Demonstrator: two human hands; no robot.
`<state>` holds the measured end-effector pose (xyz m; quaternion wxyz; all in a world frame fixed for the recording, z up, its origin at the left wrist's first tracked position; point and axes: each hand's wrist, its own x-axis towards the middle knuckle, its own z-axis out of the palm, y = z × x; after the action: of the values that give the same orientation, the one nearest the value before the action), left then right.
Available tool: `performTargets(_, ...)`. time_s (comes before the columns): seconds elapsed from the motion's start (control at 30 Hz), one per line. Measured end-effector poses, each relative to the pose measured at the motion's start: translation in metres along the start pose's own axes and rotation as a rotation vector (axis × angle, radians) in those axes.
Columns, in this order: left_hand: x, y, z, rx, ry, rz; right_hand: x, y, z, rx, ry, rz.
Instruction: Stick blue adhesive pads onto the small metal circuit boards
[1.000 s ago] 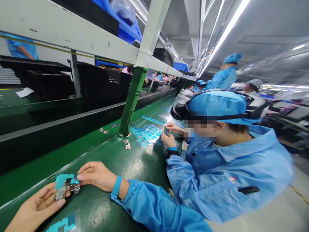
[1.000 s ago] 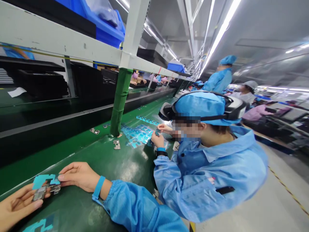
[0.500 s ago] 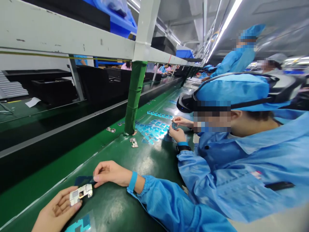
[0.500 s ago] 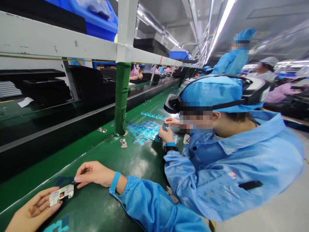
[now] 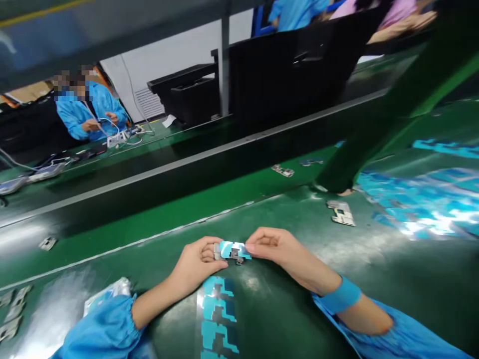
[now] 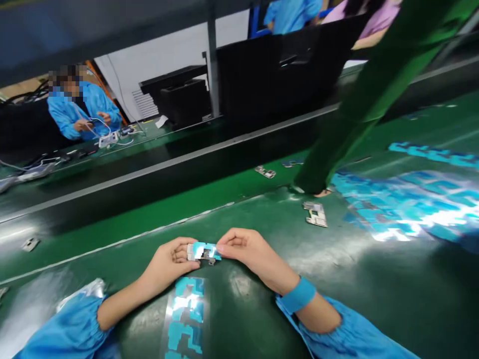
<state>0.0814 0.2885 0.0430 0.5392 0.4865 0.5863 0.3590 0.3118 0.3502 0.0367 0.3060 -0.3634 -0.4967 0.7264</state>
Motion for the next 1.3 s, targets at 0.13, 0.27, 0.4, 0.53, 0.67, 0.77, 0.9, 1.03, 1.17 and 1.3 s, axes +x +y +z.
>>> performTargets(0.13,-0.002,-0.007,0.003,-0.017,-0.014,0.017,-0.001,-0.001,0.003,-0.099,0.021,0.025)
performTargets(0.27,-0.002,-0.008,0.004,-0.077,-0.039,0.035,-0.001,-0.003,0.004,-0.186,0.027,0.041)
performTargets(0.4,-0.002,-0.005,0.005,-0.088,-0.048,0.048,-0.001,-0.005,0.006,-0.238,0.046,0.045)
performTargets(0.53,-0.003,-0.004,0.006,-0.074,-0.051,0.055,-0.001,-0.004,0.009,-0.295,0.053,0.043)
performTargets(0.67,-0.003,-0.003,0.006,-0.054,-0.044,0.052,-0.001,-0.002,0.008,-0.315,0.057,0.044)
performTargets(0.77,-0.004,-0.002,0.006,-0.064,-0.054,0.04,-0.002,0.0,0.007,-0.325,0.053,0.033)
performTargets(0.9,-0.004,0.0,0.006,-0.044,-0.049,0.04,-0.002,0.0,0.005,-0.336,0.048,0.016)
performTargets(1.03,-0.004,0.0,0.006,-0.005,-0.045,0.044,0.0,0.002,0.005,-0.32,0.051,-0.003)
performTargets(1.17,-0.005,0.001,0.005,0.021,-0.05,0.04,0.001,0.003,0.005,-0.275,0.038,0.002)
performTargets(1.3,-0.005,0.002,0.004,0.055,-0.043,0.042,0.0,0.001,0.006,-0.249,0.02,-0.009)
